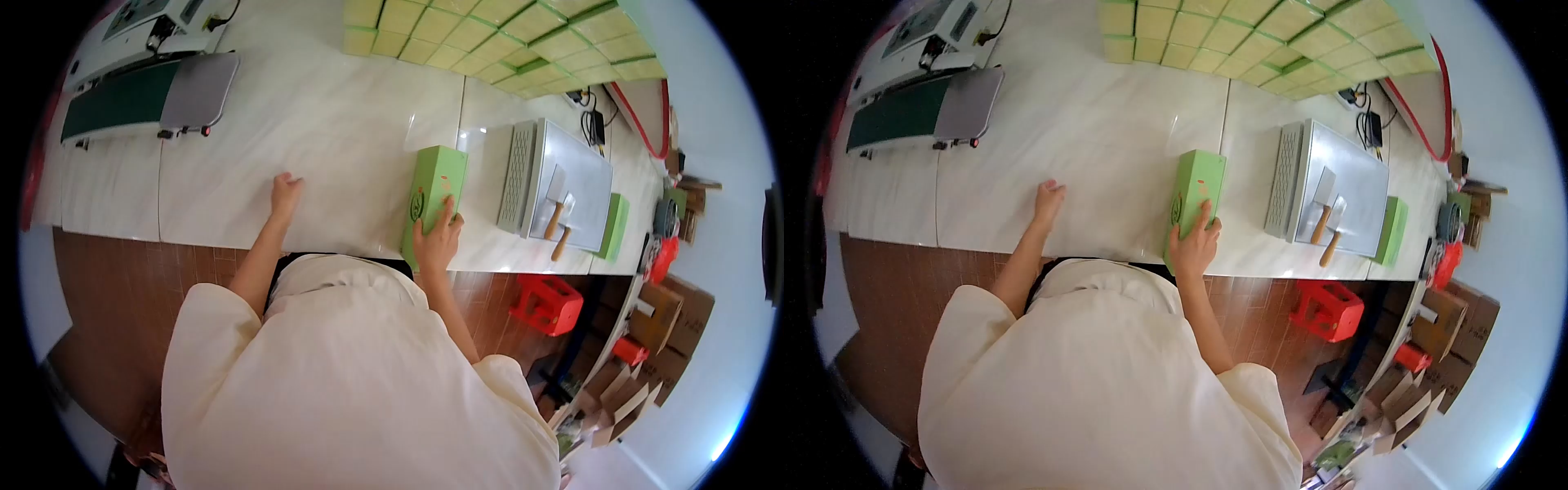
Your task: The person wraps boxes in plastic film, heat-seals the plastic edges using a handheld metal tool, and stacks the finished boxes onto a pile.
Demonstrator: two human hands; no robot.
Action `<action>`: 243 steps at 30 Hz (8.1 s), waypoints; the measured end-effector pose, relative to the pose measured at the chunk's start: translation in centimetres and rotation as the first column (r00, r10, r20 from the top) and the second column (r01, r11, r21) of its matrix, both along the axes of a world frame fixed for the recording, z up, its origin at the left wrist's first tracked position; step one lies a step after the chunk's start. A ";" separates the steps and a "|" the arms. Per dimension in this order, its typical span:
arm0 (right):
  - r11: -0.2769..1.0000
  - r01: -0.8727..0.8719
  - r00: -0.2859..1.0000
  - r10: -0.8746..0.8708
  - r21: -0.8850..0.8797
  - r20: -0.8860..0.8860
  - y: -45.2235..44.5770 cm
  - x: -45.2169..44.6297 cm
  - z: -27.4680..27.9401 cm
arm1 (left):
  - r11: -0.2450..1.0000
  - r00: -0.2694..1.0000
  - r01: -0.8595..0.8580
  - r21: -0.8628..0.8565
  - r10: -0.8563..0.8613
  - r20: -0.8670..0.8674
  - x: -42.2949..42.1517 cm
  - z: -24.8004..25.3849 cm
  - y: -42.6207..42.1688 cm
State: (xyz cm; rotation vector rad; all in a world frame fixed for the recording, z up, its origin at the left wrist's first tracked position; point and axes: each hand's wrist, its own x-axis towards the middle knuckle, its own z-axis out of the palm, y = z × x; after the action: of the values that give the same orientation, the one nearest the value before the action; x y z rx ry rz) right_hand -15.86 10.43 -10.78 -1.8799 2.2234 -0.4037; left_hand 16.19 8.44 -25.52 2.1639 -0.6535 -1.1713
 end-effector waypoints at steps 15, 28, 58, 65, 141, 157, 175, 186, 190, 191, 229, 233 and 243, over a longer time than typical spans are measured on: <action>0.997 0.080 0.996 -0.080 -0.019 -0.040 -0.2 0.4 -1.2 | 0.922 0.928 0.369 -0.116 -0.359 0.102 -1.4 0.5 -1.6; 0.988 0.149 0.981 -0.151 0.023 0.124 -2.7 1.8 1.8 | 0.978 0.948 0.204 -0.035 -0.206 -0.242 -0.4 3.2 0.1; 0.994 -0.111 0.918 0.095 0.019 0.385 -0.5 8.2 0.7 | 0.591 0.602 0.796 -0.133 -0.796 0.060 -11.8 15.0 -5.3; 0.998 0.061 0.961 -0.065 0.026 0.270 -2.6 10.2 -1.1 | 0.536 0.537 0.843 -0.034 -0.840 0.079 -12.2 16.0 -5.8; 0.694 -0.720 0.693 0.720 -0.027 0.033 -7.8 -0.4 0.1 | 0.364 0.273 0.926 -0.102 -0.457 0.846 -14.0 15.2 -7.2; 0.488 -0.872 0.488 0.873 0.026 -0.012 -11.7 -2.2 1.0 | 0.262 0.211 0.959 -0.108 -0.406 0.889 -8.7 16.5 -6.5; 0.498 -0.867 0.498 0.867 0.005 -0.003 -11.4 -2.8 1.8 | 0.309 0.290 0.944 -0.119 -0.601 0.745 -13.8 16.2 -2.9; 0.612 -0.781 0.594 0.789 0.124 -0.156 -18.4 -11.1 1.1 | 0.299 0.297 0.943 -0.144 -0.567 0.768 -13.0 13.4 -2.2; 0.575 -0.817 0.575 0.808 -0.046 -0.125 -16.8 -13.5 2.2 | 0.295 0.297 0.944 -0.149 -0.560 0.773 -12.9 13.0 -2.3; 0.554 -0.816 0.574 0.810 -0.167 -0.119 -15.9 -13.9 2.7 | 0.289 0.295 0.945 -0.151 -0.559 0.775 -12.9 13.0 -2.3; 0.980 0.022 0.750 0.115 -0.199 0.651 -6.6 -17.7 -3.0 | 0.220 0.082 0.973 0.067 -0.605 0.792 -12.1 12.9 -3.0; 0.940 0.008 0.626 -0.272 0.342 0.731 -7.0 -16.9 -6.5 | 0.251 0.122 0.967 0.044 -0.609 0.783 -11.5 13.5 -1.8; 0.668 -0.314 0.387 -0.559 0.675 0.733 -6.9 -12.5 -5.6 | 0.232 0.192 0.969 -0.087 -0.481 0.855 -10.7 15.8 -0.5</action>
State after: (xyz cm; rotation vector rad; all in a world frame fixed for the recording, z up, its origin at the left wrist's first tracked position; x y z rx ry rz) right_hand -28.38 3.56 -16.34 -0.6330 1.3287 -0.3451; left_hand 5.50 7.90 -9.76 1.4271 -2.4268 -0.2320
